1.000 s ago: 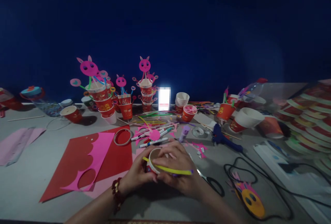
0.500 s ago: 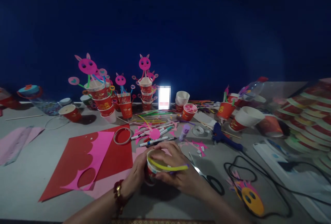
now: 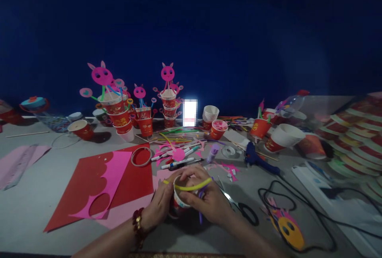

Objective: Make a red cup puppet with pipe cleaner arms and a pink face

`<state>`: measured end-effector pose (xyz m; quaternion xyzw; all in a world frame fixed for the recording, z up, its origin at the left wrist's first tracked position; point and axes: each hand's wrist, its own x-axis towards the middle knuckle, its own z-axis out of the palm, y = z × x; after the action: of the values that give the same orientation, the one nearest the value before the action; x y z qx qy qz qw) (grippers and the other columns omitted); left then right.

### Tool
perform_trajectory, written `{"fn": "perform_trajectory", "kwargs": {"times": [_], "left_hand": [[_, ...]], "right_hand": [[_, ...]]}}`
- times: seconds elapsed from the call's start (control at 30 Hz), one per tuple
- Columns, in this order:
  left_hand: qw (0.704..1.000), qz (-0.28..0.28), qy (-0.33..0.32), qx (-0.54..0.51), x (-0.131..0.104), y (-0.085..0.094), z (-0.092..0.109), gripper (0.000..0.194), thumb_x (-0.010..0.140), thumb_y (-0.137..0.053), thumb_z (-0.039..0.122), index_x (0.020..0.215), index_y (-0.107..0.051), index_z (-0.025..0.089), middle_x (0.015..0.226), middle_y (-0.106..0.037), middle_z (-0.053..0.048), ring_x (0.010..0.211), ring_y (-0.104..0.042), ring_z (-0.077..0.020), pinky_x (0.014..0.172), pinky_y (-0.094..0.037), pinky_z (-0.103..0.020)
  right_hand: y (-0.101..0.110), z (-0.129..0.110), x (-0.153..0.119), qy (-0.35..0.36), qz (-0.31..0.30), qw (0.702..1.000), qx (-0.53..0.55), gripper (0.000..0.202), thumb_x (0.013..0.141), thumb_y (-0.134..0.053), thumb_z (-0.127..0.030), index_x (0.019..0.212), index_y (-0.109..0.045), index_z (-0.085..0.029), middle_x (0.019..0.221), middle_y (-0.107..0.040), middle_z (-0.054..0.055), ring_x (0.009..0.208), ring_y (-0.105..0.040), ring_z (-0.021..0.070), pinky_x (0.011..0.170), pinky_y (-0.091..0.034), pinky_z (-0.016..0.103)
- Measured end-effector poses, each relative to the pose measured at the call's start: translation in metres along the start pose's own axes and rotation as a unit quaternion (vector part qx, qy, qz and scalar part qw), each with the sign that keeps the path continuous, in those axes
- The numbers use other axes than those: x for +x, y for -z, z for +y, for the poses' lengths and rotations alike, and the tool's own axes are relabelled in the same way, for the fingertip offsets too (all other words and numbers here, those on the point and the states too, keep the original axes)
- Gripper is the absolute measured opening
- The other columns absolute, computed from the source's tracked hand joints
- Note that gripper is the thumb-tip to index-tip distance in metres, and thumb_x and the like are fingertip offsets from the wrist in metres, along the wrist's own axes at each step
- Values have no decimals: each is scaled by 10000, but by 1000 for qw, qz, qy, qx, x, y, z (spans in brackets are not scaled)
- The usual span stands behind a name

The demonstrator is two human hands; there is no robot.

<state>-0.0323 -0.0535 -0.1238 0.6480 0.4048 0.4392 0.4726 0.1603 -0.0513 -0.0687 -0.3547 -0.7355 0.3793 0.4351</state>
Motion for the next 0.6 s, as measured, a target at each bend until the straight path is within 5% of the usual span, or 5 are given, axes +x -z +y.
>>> {"fn": "perform_trajectory", "kwargs": {"times": [0.27,0.43,0.6], "left_hand": [[997,20,15,-76,8,5,6,571,1033,-258,523,1404,-572,223,1444,-597,-89,1372,-498,-282,1190,-339,-476],[997,51,20,-59,7,10,1,623,1017,-255,568,1369,-606,192,1444,-594,-102,1361,-501,-300,1176,-342,-479],[1000,17,-22,-2,2,15,7,625,1019,-260,558,1338,-638,176,1384,-642,-122,1287,-568,-312,1124,-399,-451]], "right_hand": [[18,-2,5,27,-30,998,-46,375,854,-739,-457,1146,-647,-241,1232,-630,81,1174,-590,263,1017,-468,384],[30,0,6,58,-29,993,-95,159,904,-692,-368,849,-669,-220,857,-681,33,792,-664,183,716,-541,272],[38,0,1,-5,-53,994,-100,147,946,-650,-354,913,-676,-213,782,-712,11,599,-616,129,545,-480,220]]}}
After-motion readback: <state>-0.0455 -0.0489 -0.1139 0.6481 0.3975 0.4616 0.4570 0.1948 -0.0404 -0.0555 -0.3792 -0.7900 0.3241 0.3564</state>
